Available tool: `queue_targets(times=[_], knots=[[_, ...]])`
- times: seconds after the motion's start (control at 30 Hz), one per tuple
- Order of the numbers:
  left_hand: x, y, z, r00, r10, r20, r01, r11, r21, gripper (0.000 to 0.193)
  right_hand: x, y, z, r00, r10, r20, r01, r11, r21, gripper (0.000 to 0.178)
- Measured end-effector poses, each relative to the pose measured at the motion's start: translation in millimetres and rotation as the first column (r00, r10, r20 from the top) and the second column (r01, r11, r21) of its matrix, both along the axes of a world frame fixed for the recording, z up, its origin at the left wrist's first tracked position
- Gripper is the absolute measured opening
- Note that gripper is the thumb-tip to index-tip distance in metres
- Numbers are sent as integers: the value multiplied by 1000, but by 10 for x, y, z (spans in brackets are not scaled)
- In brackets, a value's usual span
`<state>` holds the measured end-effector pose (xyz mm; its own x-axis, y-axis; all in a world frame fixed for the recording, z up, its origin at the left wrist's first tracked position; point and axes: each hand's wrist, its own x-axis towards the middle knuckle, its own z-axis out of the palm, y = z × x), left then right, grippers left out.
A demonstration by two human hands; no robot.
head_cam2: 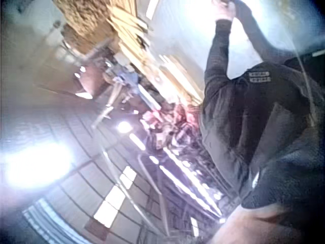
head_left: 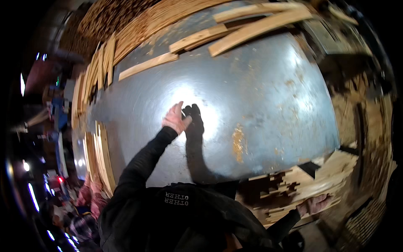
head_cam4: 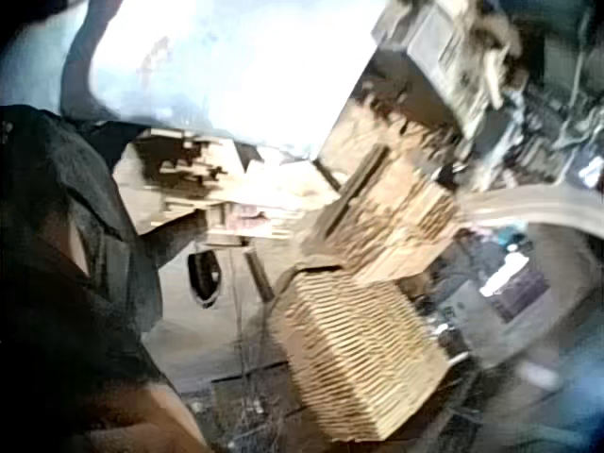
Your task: The person repeatedly picks up thin wooden planks from a metal worktable and stacks them into neat piles. The person handles the planks one at a time or in small groups, aligning them and placing them into growing stacks on the table.
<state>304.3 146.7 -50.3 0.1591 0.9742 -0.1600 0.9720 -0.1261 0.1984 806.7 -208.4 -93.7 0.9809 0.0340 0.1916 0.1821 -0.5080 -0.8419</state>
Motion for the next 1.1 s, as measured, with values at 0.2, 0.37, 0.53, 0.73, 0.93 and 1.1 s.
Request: queue_targets(times=[0.2, 0.37, 0.53, 0.73, 0.93, 1.1], knots=[[-1431, 1949, 18, 917, 276, -288, -265, 961, 77, 85, -1100, 2481, 664, 389, 879, 277, -883, 441, -161, 60], [-2050, 3285, -449, 750, -17, -661, 250, 933, 260, 79, -1550, 4553, 855, 94, 987, 134, -543, 164, -823, 85], [-2247, 3333, -511, 910, -183, -372, 232, 968, 93, 54, -1932, 5814, 513, 711, 647, -275, -698, 601, -390, 101], [-2131, 1607, 263, 912, -410, 26, 376, 806, -457, 33, -2204, 6125, -26, 603, 671, -431, -538, 741, 401, 49], [-32, 3268, 933, 856, -448, 258, 361, 875, 323, 64, -2837, 5301, 3, 480, 775, -411, -370, 603, 706, 38], [1198, 4890, 255, 595, -75, 800, 430, 871, -238, 41, -2766, 4970, -50, 405, 737, -541, -30, 602, 798, 37]])
